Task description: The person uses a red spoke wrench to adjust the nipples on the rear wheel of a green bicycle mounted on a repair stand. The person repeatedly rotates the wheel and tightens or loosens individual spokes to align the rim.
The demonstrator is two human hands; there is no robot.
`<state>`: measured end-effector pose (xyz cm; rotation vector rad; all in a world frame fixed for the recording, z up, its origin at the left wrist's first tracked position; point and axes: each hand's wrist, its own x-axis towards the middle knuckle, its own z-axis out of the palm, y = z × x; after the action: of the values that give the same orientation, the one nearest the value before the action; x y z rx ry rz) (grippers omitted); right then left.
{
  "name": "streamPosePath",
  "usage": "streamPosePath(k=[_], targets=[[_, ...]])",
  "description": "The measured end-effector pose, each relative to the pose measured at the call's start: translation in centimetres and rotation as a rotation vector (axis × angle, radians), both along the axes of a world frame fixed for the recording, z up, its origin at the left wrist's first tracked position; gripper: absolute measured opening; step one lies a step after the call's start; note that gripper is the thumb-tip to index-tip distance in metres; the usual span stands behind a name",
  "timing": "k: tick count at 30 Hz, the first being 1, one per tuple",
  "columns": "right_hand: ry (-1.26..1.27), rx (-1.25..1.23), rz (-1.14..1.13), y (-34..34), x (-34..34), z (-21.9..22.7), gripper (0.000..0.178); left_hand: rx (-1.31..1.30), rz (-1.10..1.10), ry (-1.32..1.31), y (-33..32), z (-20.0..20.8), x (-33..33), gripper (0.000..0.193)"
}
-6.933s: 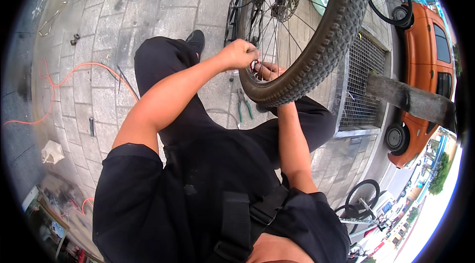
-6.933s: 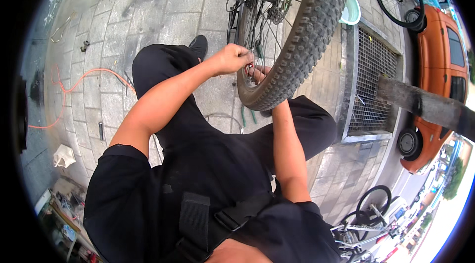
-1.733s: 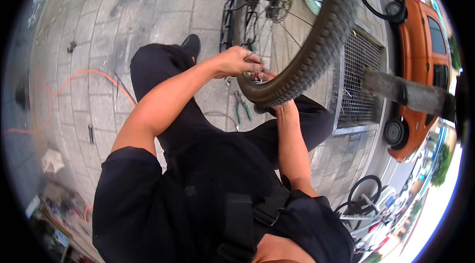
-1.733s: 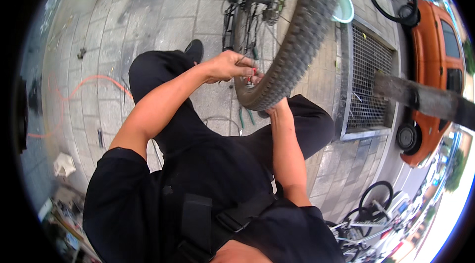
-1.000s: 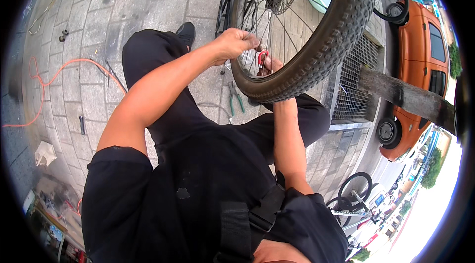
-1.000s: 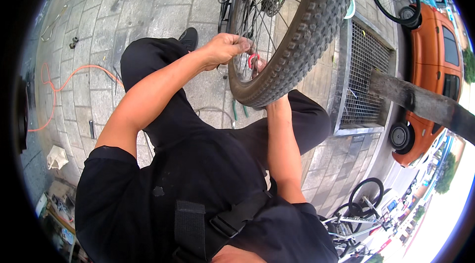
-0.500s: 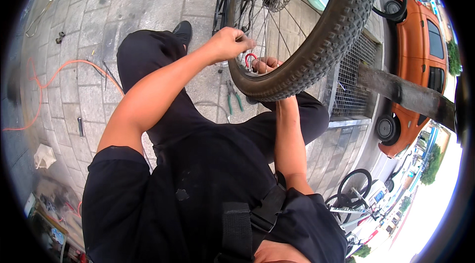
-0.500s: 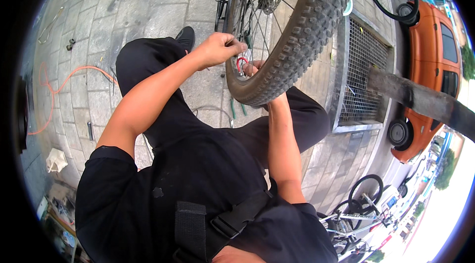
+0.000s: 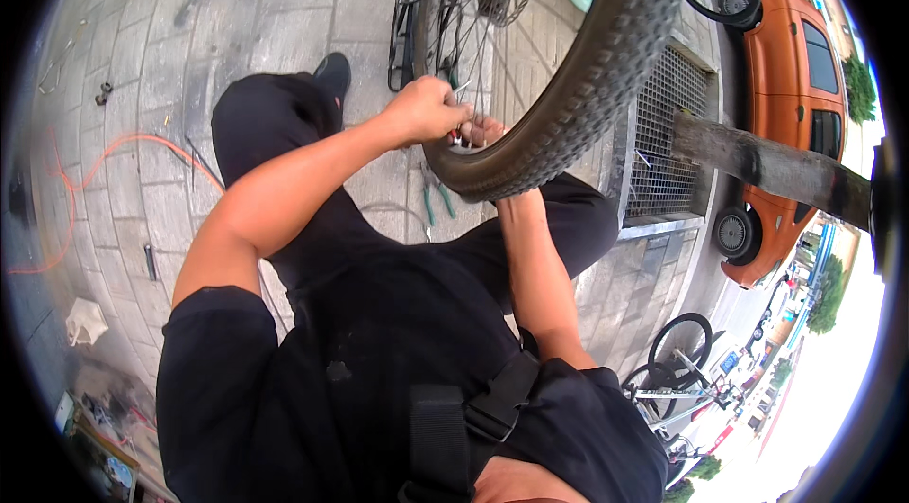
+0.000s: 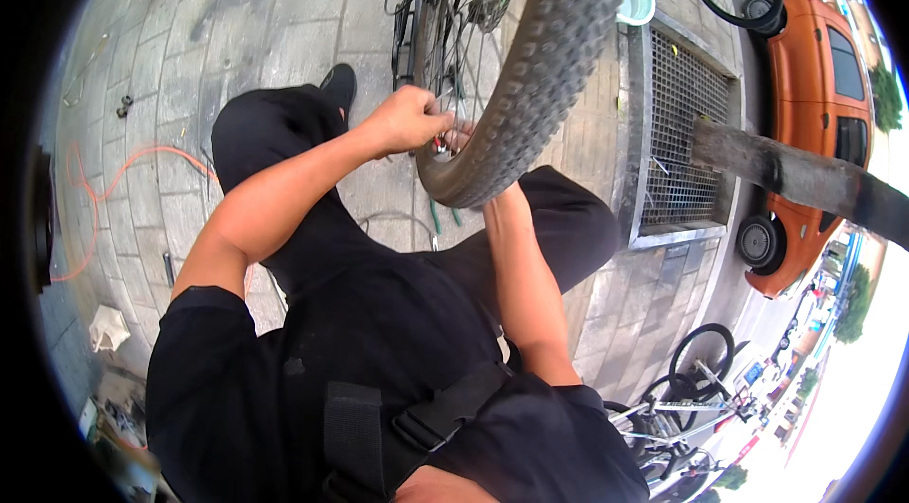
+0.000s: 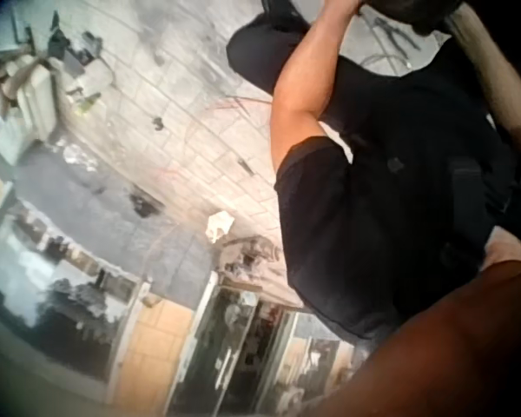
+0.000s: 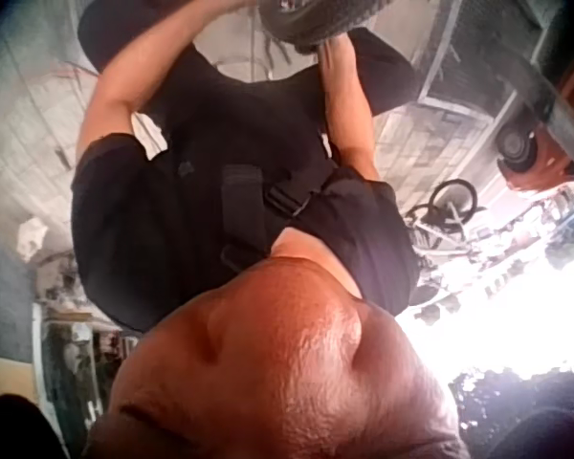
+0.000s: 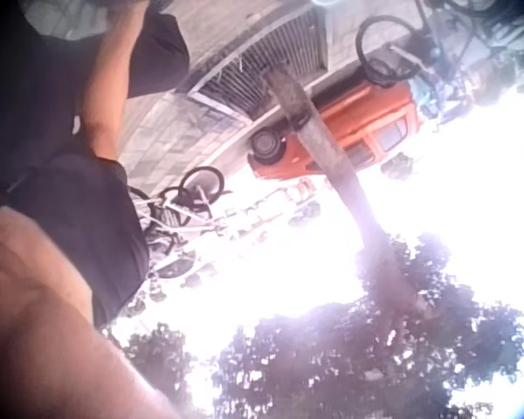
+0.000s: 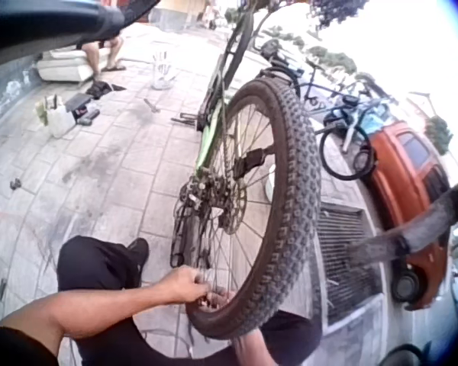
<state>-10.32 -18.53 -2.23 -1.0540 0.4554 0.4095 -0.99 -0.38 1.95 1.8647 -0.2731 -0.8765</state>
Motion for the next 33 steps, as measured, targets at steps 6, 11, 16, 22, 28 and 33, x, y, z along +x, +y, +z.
streamPosePath(k=[6,11,16,22,28,33], targets=[[0.080,0.278,-0.098,-0.1,-1.0,0.1,0.025,-0.496,-0.015,0.484,2.4,-0.9,0.8,0.037],[-0.140,0.033,0.056,-1.2,-2.5,-2.9,0.034,-0.648,-0.122,0.804,3.1,-2.4,0.6,0.052],[0.052,0.436,-0.060,0.4,0.0,1.7,0.032,-0.564,-0.104,0.717,2.7,-2.4,1.1,0.046],[0.007,0.181,0.042,-1.1,-0.4,-0.5,0.047,-0.385,-0.054,0.524,2.2,-0.3,1.0,0.027],[-0.094,0.146,-0.076,-0.7,-1.7,0.9,0.041,-0.250,-0.025,0.114,1.1,-3.3,0.6,0.023],[-0.042,0.054,0.016,-1.0,-1.9,0.9,0.045,-0.044,-0.015,-0.180,0.7,-2.9,-0.1,0.035]])
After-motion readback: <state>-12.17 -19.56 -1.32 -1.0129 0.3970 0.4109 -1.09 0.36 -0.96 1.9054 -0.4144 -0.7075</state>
